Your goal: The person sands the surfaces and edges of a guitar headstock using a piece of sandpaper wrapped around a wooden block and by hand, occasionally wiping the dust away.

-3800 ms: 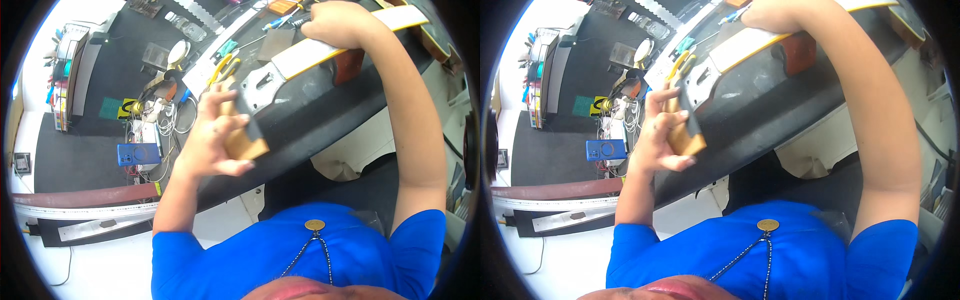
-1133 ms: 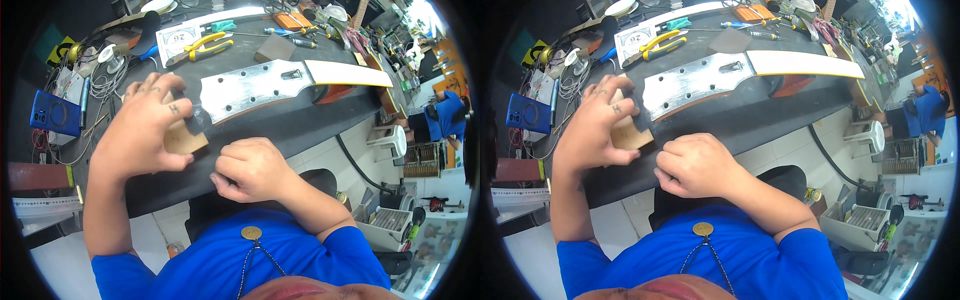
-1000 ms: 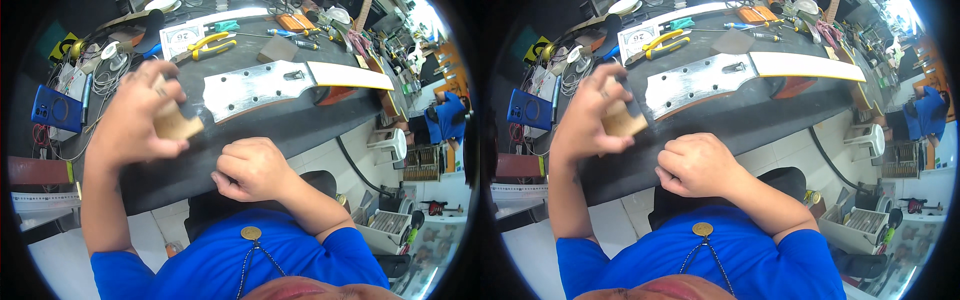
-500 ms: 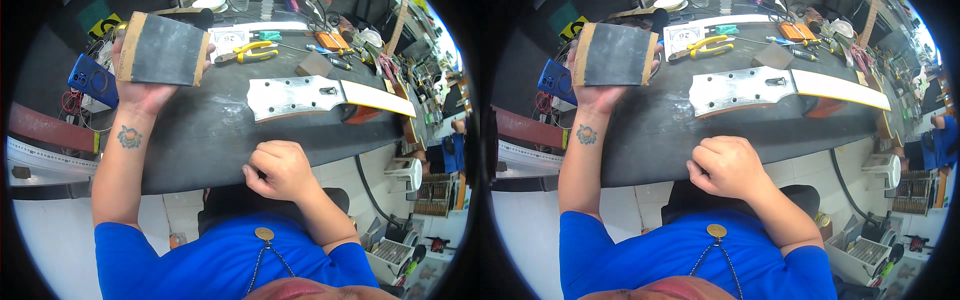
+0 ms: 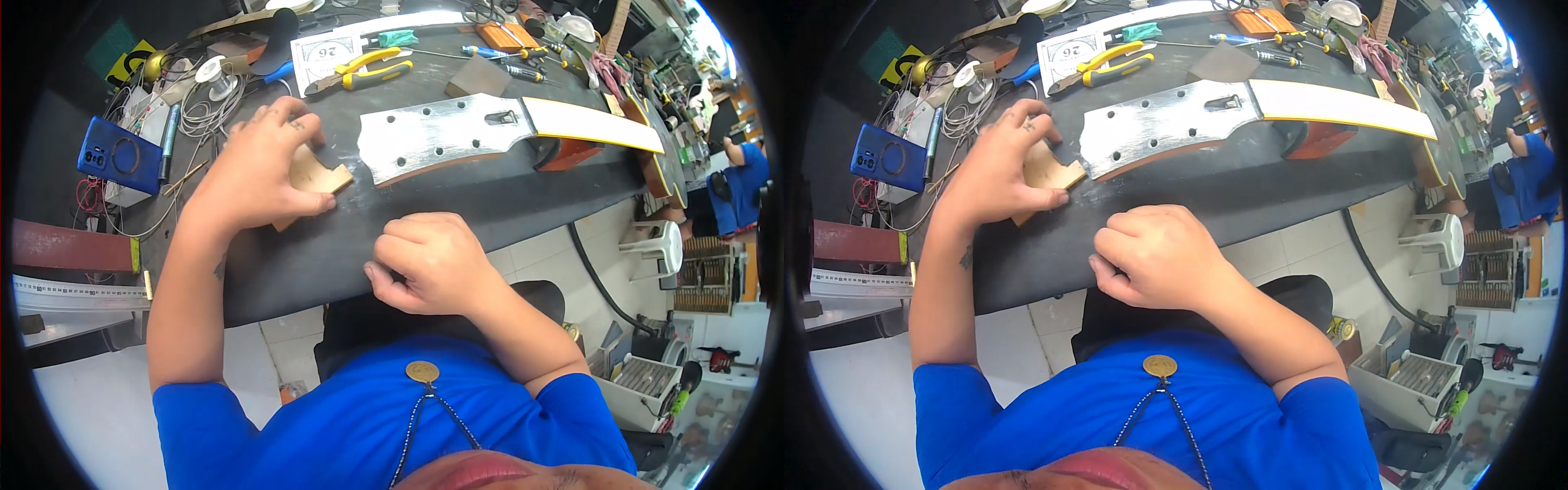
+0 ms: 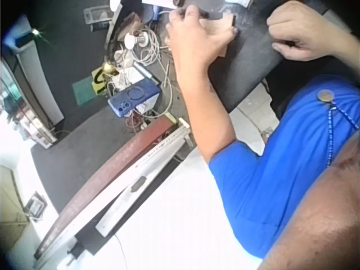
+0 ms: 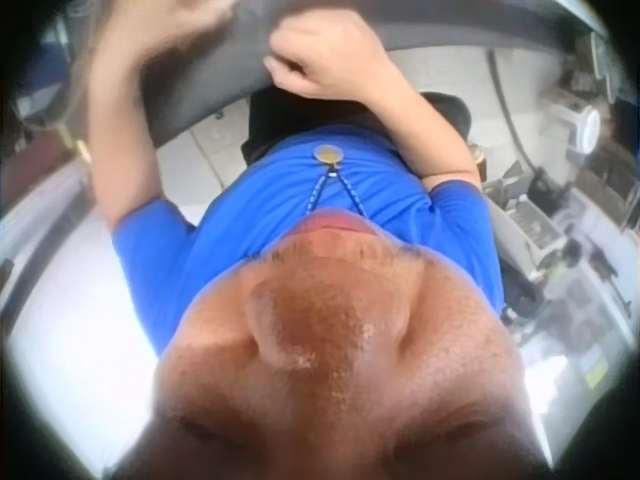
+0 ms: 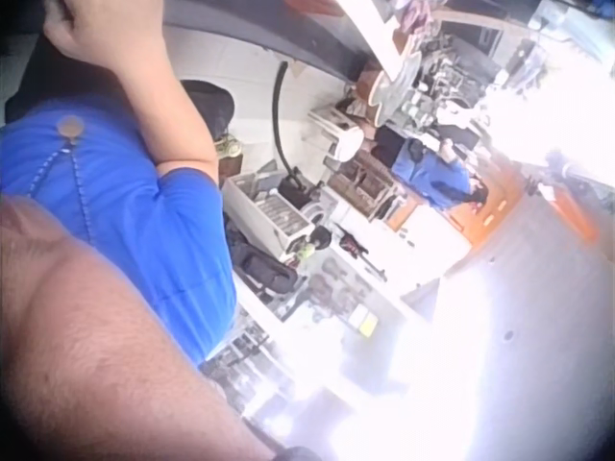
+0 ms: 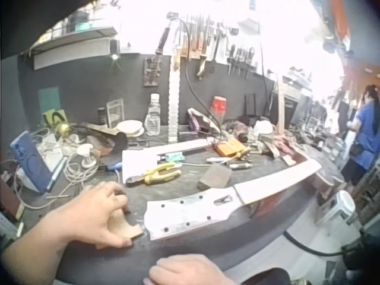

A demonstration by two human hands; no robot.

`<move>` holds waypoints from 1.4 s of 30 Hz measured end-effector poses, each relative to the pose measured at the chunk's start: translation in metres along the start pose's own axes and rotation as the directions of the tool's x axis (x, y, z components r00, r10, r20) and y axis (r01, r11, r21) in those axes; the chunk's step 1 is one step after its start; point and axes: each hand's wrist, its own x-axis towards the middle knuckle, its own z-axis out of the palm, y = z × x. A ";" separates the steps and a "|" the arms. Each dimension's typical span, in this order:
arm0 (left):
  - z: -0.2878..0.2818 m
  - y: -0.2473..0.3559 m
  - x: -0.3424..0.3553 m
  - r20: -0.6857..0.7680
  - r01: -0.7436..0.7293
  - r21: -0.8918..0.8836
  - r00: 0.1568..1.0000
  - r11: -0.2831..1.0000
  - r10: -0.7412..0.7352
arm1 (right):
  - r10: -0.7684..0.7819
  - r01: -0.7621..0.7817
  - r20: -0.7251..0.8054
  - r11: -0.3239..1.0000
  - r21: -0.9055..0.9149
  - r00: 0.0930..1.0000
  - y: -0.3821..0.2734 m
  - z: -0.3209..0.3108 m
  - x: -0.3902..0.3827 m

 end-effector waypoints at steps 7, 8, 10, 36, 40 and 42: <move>-0.003 0.010 -0.001 0.060 0.068 0.001 0.996 0.998 -0.068 | 0.007 -0.007 0.022 1.000 -0.012 1.000 0.000 -0.002 -0.001; -0.002 0.010 -0.001 0.047 0.062 0.012 0.997 0.998 -0.062 | 0.004 -0.004 0.024 1.000 -0.007 1.000 0.000 -0.002 -0.001; 0.000 0.010 -0.001 0.033 0.050 0.020 0.998 0.999 -0.050 | 0.006 -0.006 0.026 1.000 -0.006 1.000 0.001 -0.003 -0.001; 0.007 0.035 0.001 -0.259 -0.444 -0.089 0.875 0.891 0.410 | 0.004 0.001 0.080 0.998 -0.057 0.997 -0.001 -0.008 0.000; 0.002 0.037 -0.001 -0.246 -0.497 -0.124 0.854 0.859 0.458 | -0.005 0.009 0.062 0.999 -0.052 0.998 -0.001 -0.007 0.001; 0.001 0.035 -0.001 -0.251 -0.517 -0.157 0.845 0.842 0.472 | -0.004 0.008 0.063 0.998 -0.059 0.998 -0.001 -0.006 0.001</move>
